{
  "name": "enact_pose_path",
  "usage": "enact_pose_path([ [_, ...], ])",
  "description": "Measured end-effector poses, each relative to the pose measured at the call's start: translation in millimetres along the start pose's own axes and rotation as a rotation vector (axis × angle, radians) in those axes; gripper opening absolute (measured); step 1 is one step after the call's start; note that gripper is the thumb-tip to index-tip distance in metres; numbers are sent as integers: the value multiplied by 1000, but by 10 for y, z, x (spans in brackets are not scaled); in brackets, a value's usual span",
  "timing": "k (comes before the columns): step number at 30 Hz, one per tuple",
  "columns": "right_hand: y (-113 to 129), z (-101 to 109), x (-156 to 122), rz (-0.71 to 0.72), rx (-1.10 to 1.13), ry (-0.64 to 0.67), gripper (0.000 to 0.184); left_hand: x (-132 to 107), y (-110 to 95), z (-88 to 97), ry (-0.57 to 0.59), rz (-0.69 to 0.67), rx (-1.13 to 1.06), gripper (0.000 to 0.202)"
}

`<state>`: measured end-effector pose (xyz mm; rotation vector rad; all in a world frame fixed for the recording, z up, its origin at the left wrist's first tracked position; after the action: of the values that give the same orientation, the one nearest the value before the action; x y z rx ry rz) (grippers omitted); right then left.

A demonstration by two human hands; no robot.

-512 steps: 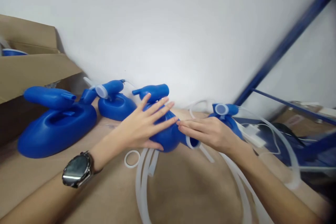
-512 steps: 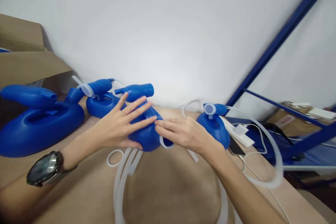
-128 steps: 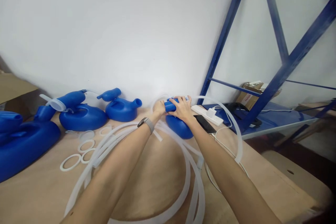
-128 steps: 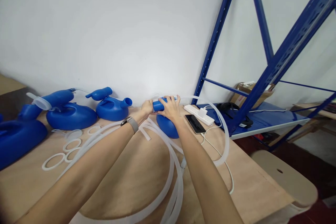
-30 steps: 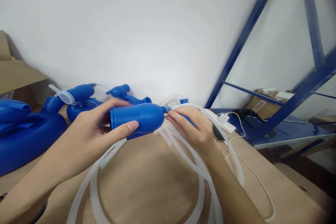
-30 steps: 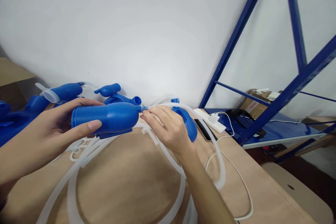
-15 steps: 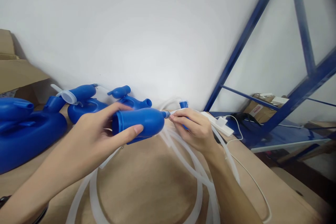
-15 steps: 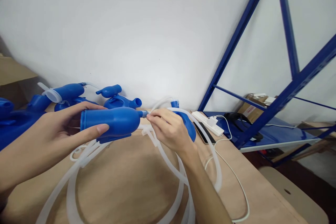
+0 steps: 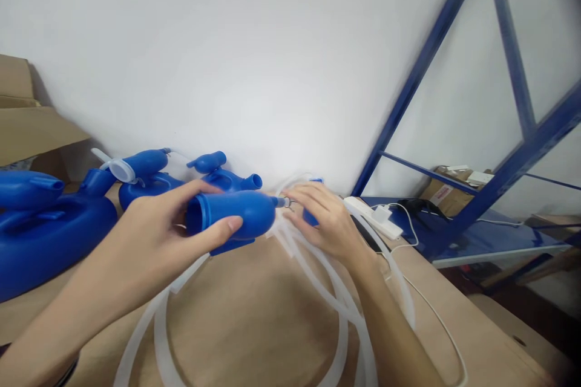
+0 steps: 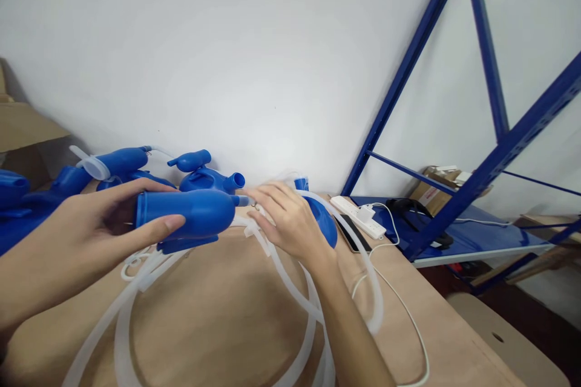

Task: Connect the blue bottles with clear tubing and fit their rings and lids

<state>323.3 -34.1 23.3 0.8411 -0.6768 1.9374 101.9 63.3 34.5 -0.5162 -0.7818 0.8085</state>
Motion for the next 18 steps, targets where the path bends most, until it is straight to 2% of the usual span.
enact_pose_path([
  [2,2,-15,28,-76,127,80,62,-16,-30,-69,60,-34,-18,58],
  [3,15,-45,31,-104,192,130,69,-18,-40,-95,82,-53,-24,57],
  [6,23,-153,1,-208,362,195,64,7,-40,-113,120,-101,-39,53],
  [10,-13,-226,-46,-344,493,52,64,73,5,-70,163,-97,-209,47],
  [13,28,-246,-38,-365,531,-42,58,102,-30,-49,173,-108,-294,43],
  [16,46,-300,-17,-402,540,-21,47,74,-111,-34,144,-140,-297,40],
  [18,-36,-302,-31,-473,548,-19,51,8,-158,23,108,-178,-263,40],
])
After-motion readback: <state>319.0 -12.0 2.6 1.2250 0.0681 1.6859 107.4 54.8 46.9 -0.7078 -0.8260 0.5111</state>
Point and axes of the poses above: each hand's wrist, its own x-axis towards the middle knuckle, its own z-axis out of the back of the hand, y = z × x, the point moved 7 cm from there along x, towards the middle knuckle, and after that the axes turned 1 degree about -x, right-handed, at the moved point
